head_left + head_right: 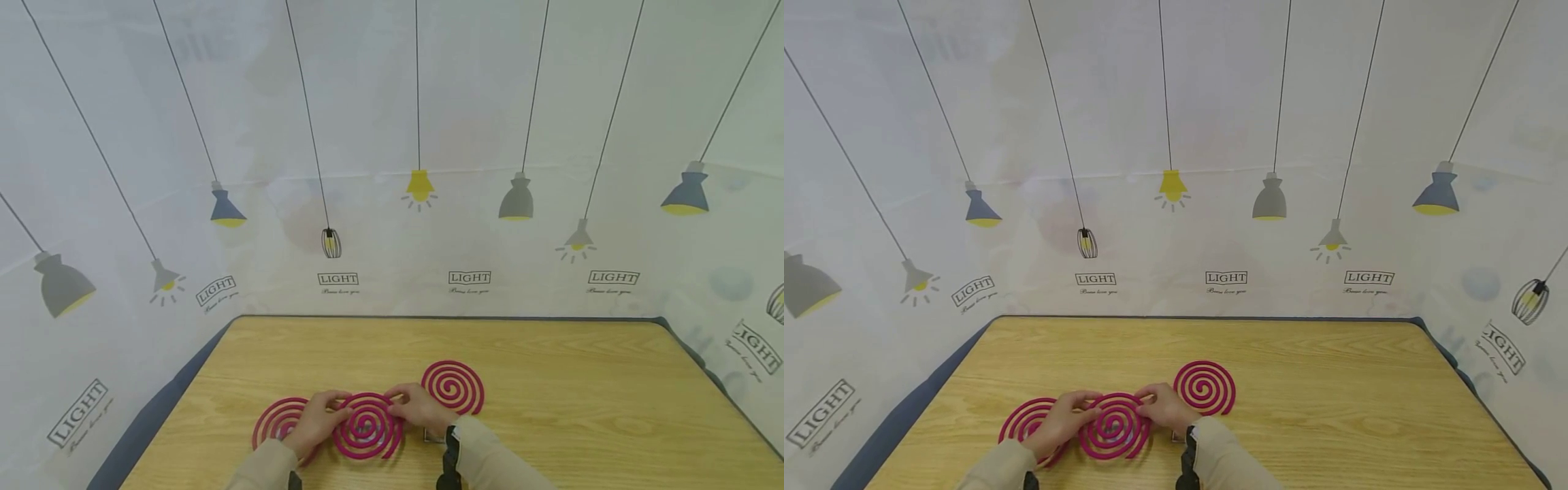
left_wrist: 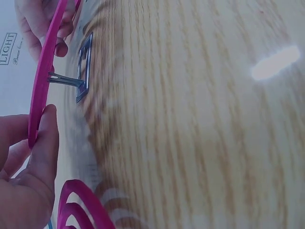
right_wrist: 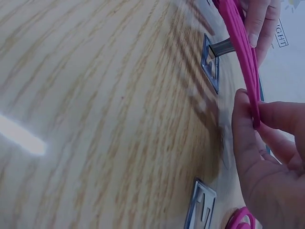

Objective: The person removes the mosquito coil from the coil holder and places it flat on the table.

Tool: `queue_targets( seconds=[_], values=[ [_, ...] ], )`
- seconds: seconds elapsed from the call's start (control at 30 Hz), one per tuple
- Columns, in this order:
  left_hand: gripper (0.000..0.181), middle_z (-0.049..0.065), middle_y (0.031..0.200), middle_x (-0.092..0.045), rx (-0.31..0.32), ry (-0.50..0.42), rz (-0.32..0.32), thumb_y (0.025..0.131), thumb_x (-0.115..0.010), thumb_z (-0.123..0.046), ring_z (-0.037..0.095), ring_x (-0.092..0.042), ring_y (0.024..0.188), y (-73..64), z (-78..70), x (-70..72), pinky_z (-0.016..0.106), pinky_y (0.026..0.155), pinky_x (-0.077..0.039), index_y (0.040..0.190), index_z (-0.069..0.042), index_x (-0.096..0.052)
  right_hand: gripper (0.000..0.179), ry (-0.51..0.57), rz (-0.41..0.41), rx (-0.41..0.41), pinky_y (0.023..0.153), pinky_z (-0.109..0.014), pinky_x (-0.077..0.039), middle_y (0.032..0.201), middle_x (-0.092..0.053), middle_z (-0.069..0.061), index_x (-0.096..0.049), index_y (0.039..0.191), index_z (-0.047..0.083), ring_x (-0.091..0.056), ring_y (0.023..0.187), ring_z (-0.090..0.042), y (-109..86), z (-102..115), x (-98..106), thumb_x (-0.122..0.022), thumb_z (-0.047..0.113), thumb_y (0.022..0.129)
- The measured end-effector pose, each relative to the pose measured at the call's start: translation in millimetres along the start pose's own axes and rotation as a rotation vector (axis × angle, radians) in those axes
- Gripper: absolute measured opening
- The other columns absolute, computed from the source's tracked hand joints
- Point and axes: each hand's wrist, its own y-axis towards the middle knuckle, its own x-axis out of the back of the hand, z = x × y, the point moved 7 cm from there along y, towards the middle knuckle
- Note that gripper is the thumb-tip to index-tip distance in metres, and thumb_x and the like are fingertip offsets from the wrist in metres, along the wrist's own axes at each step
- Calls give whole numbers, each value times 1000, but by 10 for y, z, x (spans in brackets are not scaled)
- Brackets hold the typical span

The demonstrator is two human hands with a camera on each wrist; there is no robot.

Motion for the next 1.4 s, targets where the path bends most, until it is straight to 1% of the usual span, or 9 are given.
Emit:
queue_targets(
  seconds=[0.2,0.33,0.5,0.63,0.8,0.97,1.07,1.2,1.4],
  values=[
    [31,8,81,-60,-2,-11,-5,79,-63,-8,16,-57,72,-1,-10,5,26,59,-48,106,7,-58,27,10,-2,-7,55,-27,-52,80,-59,-7,-53,113,-3,-57,64,-11,19,-19,2,-53,2,86],
    [31,7,80,-59,10,-32,-11,80,-62,-6,14,-57,67,1,-16,4,25,54,-47,107,8,-57,27,-11,-12,-8,56,-28,-52,79,-58,-7,-54,113,-2,-57,65,-11,15,1,10,-54,3,86],
    [30,7,77,-58,13,-60,-14,81,-61,-4,12,-54,61,6,-22,5,22,49,-44,107,8,-56,27,-30,-24,16,57,-29,-51,79,-58,-7,-54,112,-2,-56,65,-11,10,33,18,-55,2,85],
    [29,6,76,-58,11,-68,-12,81,-60,-4,11,-53,59,0,-29,12,22,48,-44,108,8,-56,26,-30,-34,23,58,-28,-51,78,-58,-6,-55,111,-3,-56,66,-11,12,38,18,-55,2,85],
    [30,6,78,-57,31,-70,-14,82,-60,-5,10,-53,59,-7,-22,24,23,48,-44,109,7,-56,26,-31,-37,34,58,-28,-51,77,-58,-5,-55,110,-3,-55,65,-10,20,35,10,-55,1,85],
    [30,7,78,-59,36,-34,-8,82,-60,-5,11,-54,59,3,-27,37,24,49,-45,109,6,-56,26,-15,-32,46,59,-29,-51,77,-58,-6,-55,111,-3,-55,65,-11,13,50,6,-55,1,85],
    [30,6,80,-60,35,2,0,82,-61,-7,13,-56,65,13,-46,51,25,53,-47,109,5,-57,26,0,-30,48,59,-29,-51,78,-57,-6,-55,111,-3,-55,66,-11,7,64,16,-55,1,85],
    [30,6,83,-61,38,40,17,82,-61,-8,15,-56,73,32,-81,60,26,58,-49,110,3,-57,26,-5,-35,50,60,-28,-50,78,-58,-6,-55,111,-2,-55,67,-11,-13,90,43,-55,2,85],
    [30,7,84,-61,22,38,30,83,-59,-6,15,-57,72,66,-172,83,26,57,-50,111,3,-56,29,17,-55,33,63,-31,-51,81,-58,-7,-54,114,0,-56,69,-12,-37,116,78,-55,4,86]
  ],
)
